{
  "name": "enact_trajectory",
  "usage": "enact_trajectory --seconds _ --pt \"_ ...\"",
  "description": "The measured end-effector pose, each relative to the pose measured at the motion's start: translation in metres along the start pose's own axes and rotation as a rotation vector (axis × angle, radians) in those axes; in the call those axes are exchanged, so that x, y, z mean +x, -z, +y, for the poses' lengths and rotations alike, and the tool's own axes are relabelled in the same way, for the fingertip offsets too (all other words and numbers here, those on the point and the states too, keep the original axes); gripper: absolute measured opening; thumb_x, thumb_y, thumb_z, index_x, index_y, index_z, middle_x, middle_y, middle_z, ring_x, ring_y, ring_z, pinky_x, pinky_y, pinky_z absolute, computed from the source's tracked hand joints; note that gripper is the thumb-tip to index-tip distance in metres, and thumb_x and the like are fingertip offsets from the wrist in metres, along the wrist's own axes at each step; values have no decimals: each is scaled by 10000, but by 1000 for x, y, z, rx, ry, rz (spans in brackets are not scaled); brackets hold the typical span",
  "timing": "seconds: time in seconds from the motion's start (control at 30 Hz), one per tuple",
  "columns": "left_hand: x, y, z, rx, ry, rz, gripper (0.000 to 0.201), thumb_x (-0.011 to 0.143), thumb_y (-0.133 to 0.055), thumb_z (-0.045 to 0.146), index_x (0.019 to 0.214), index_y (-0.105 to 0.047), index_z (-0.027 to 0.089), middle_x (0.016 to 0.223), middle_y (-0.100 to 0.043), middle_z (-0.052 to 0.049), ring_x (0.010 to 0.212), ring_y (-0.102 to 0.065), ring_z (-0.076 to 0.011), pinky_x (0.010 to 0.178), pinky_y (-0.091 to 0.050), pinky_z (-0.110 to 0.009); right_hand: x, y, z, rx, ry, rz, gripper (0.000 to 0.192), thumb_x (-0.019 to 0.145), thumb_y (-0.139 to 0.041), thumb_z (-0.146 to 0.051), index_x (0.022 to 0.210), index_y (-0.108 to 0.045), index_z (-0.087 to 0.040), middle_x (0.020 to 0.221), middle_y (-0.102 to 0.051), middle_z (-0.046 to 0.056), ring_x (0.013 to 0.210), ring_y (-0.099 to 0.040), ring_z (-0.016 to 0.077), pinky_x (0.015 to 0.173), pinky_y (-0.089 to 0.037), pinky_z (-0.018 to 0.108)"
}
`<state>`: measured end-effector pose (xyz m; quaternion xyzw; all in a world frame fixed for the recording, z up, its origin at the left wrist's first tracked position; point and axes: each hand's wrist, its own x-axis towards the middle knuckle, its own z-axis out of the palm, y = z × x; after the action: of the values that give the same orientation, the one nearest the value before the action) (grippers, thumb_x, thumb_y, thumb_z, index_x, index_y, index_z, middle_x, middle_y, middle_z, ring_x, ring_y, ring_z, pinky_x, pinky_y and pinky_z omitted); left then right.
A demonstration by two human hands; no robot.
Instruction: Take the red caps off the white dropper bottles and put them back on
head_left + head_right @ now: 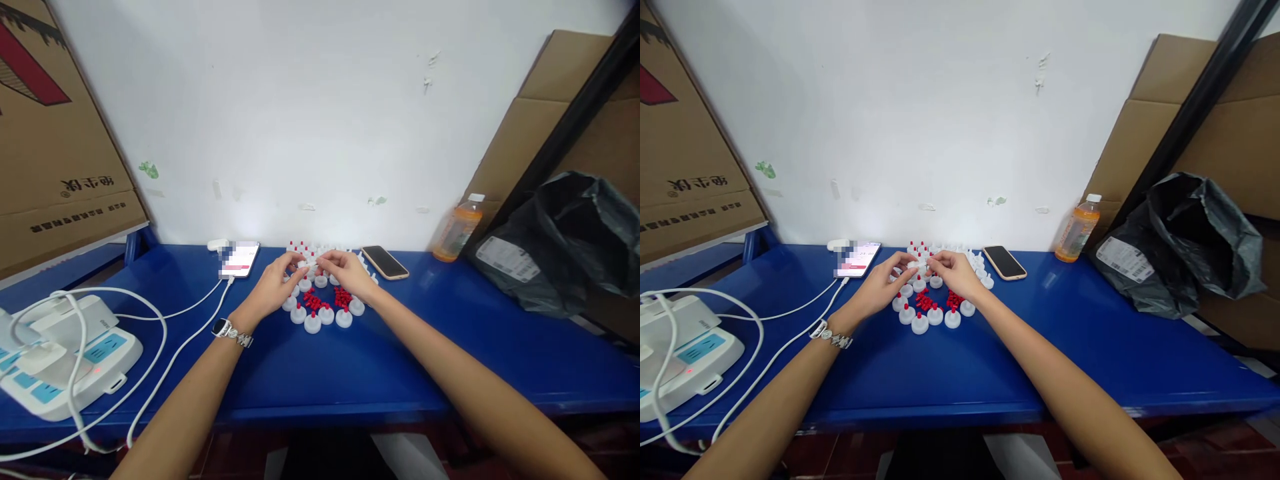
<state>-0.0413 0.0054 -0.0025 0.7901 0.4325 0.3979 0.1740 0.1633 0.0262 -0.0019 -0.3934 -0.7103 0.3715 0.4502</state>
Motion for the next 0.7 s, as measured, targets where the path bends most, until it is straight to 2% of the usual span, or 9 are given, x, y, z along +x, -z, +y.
enact_trajectory --seconds 0.13,0.23,0.33,0.47,0.6,0.7 --pt "1 -3 -1 1 -7 10 368 1003 -413 470 1181 -599 208 1053 -614 -65 948 -592 -194 752 -476 -307 -12 8 -1 -609 158 -68 147 870 -606 -267 822 -722 -189 739 -706 31 787 -583 189 826 -341 367" --pt "1 -3 -3 20 -13 8 368 1010 -395 468 1153 -608 203 1035 -602 -64 941 -583 -192 773 -470 -315 -11 8 -6 -872 207 -175 154 868 -644 -313 831 -754 -212 721 -693 41 864 -553 225 857 -266 395" --pt "1 -3 -4 36 -19 -3 372 1011 -389 472 1138 -609 200 1020 -600 -65 935 -577 -197 785 -467 -327 -8 2 -10 -962 209 -251 188 879 -653 -371 908 -769 -225 732 -695 55 895 -537 243 855 -243 396" --pt "1 -3 -5 50 -27 -11 379 1011 -384 481 1138 -608 202 998 -598 -62 917 -575 -199 795 -465 -338 -4 -7 -8 -1029 222 -288 150 884 -648 -299 901 -772 -217 746 -703 69 914 -533 254 857 -241 401" --pt "1 -4 -4 54 -20 -13 383 1011 -380 483 1139 -607 202 1007 -603 -66 925 -575 -204 807 -466 -344 -4 -9 -7 -1004 250 -258 120 867 -632 -217 830 -743 -190 761 -706 69 911 -547 247 868 -269 410" --pt "1 -3 -2 45 -16 -4 380 1013 -372 484 1140 -595 203 1043 -614 -71 952 -579 -209 823 -462 -344 -6 -2 -8 -851 246 -146 85 848 -636 -216 817 -709 -186 849 -719 65 926 -569 240 868 -327 401"
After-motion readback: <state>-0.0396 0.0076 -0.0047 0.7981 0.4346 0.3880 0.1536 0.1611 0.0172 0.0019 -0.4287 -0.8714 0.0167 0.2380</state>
